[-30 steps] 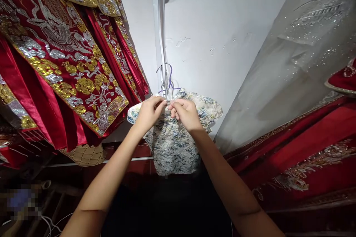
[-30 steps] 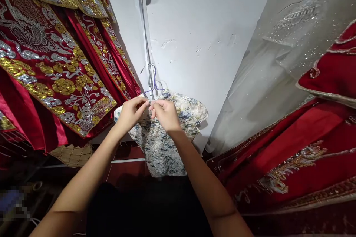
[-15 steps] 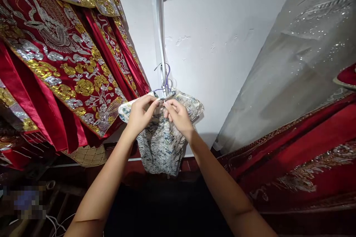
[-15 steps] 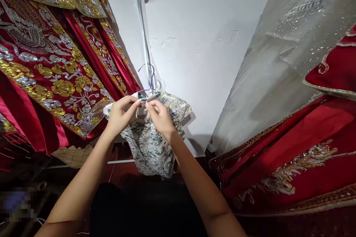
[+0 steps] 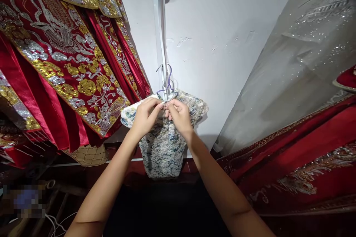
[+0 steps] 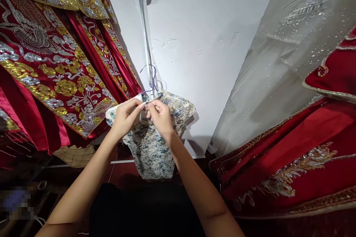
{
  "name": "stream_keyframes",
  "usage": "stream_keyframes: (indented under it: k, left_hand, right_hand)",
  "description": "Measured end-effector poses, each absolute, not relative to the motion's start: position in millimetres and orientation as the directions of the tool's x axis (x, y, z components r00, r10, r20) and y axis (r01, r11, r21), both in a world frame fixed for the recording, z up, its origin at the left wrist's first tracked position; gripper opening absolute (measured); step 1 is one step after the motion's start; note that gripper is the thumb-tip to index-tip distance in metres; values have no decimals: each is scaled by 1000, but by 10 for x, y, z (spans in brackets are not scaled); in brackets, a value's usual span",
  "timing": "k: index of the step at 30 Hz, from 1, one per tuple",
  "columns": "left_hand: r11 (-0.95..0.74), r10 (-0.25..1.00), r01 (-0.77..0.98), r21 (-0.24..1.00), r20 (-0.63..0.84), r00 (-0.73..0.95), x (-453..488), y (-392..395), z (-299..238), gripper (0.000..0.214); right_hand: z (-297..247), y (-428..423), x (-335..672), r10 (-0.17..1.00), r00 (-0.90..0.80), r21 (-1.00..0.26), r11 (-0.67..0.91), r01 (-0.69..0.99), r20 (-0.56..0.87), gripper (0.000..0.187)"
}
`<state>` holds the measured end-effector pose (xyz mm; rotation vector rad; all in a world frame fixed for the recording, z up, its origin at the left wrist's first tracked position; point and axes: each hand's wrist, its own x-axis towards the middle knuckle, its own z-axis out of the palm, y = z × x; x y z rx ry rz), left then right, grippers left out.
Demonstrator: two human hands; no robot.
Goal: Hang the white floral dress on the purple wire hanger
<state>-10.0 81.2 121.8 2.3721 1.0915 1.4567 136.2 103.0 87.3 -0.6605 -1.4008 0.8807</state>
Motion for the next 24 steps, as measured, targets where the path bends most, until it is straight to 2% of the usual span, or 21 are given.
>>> stream_keyframes:
  k: [2,4,6,8,10,15,18,20,22,24]
  left_hand:
    - [-726,640,505,467,729,245,-70,808,1163,23]
    - [-721,634,517,461,741,223,-42,809,1106,22]
    - [-710,643,523,471,737,210,-29,815,1070,22]
    - [-699,664,519,491,716,216,-31,828,1066,22]
    - [-690,677,525,498,701,224,-31,844,1088,22]
    - [-693,655,572,439,716,243,83,851,1177,27]
    - [-720,594,566,402,779,203,138,847,1237,26]
    - [-721,561,530,447,825,67,58,876,1265,23]
    - [-713,538,428,555,825,-174,-160,940,1248,20]
    - [-704,540,220,675,710,-451,-478,1016,1148,20]
  right_hand:
    - [784,1062,1362,829,6,-829,559,-28,559,23]
    - [664,1097,1375,800,54,-796,585,154,598,27]
    - [568,1118,1409,763,56,-733,596,327,644,27]
    - [545,1108,1463,750,28,-693,595,406,660,26]
    - [603,1065,1517,759,28,-710,595,377,651,26]
    - [794,983,1549,809,-1,-809,587,-17,587,24]
    - [696,1065,1534,858,-20,-854,509,-111,514,21]
    - [539,1130,1548,877,-30,-876,478,-64,480,21]
    - [363,1144,1579,893,-61,-895,446,-31,447,22]
    - [220,1086,1603,912,-110,-919,393,-41,395,21]
